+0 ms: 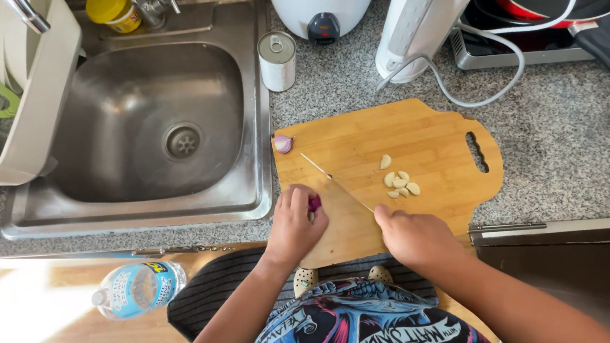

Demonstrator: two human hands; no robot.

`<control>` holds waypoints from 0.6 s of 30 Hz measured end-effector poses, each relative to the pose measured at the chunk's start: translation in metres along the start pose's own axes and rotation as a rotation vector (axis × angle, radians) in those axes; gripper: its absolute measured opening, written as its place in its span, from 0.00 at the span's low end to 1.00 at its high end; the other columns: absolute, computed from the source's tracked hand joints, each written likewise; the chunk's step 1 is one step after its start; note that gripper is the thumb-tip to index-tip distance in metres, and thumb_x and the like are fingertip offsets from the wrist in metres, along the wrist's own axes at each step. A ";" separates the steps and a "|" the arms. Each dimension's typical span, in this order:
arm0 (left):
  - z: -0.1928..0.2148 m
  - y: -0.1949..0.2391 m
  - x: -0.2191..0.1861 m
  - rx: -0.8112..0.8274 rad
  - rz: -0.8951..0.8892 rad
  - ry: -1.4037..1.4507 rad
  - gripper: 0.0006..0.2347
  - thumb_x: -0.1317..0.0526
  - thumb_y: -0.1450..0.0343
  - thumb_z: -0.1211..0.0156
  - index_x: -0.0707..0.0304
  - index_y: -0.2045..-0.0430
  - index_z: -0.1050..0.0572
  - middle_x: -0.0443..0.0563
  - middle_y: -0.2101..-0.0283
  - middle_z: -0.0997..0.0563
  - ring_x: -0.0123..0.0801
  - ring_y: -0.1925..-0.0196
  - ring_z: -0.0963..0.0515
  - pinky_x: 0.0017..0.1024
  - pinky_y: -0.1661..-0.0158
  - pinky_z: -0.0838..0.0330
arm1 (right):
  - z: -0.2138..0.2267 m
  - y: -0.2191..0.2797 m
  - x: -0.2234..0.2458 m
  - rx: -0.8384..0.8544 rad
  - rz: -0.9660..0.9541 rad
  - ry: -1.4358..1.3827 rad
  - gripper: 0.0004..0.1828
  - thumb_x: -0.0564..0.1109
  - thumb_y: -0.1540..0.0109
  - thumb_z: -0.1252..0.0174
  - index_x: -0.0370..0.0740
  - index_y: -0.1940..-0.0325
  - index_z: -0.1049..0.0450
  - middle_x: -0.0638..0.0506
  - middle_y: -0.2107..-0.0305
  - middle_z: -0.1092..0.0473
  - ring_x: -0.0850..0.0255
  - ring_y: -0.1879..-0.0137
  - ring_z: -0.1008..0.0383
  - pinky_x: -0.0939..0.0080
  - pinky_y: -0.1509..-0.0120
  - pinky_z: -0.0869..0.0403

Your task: The person peels a red onion and discards the skin, then uses a knife to chop the onion and garlic cloves on a wooden cutting board. The chopped pieces remain on the board.

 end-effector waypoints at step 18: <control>0.034 -0.026 -0.023 0.235 -0.170 -0.287 0.16 0.45 0.29 0.44 0.33 0.47 0.22 0.50 0.29 0.41 0.47 0.30 0.52 0.48 0.35 0.57 | 0.036 0.030 -0.013 -0.266 0.016 0.094 0.13 0.59 0.37 0.48 0.52 0.59 0.36 0.53 0.73 0.32 0.49 0.68 0.19 0.50 0.63 0.20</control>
Point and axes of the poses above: each hand's wrist, its own y-axis away from the middle knuckle, its own z-axis out of the back of the hand, x = y × z, the point moved 3 cm from there along -y, towards the middle knuckle
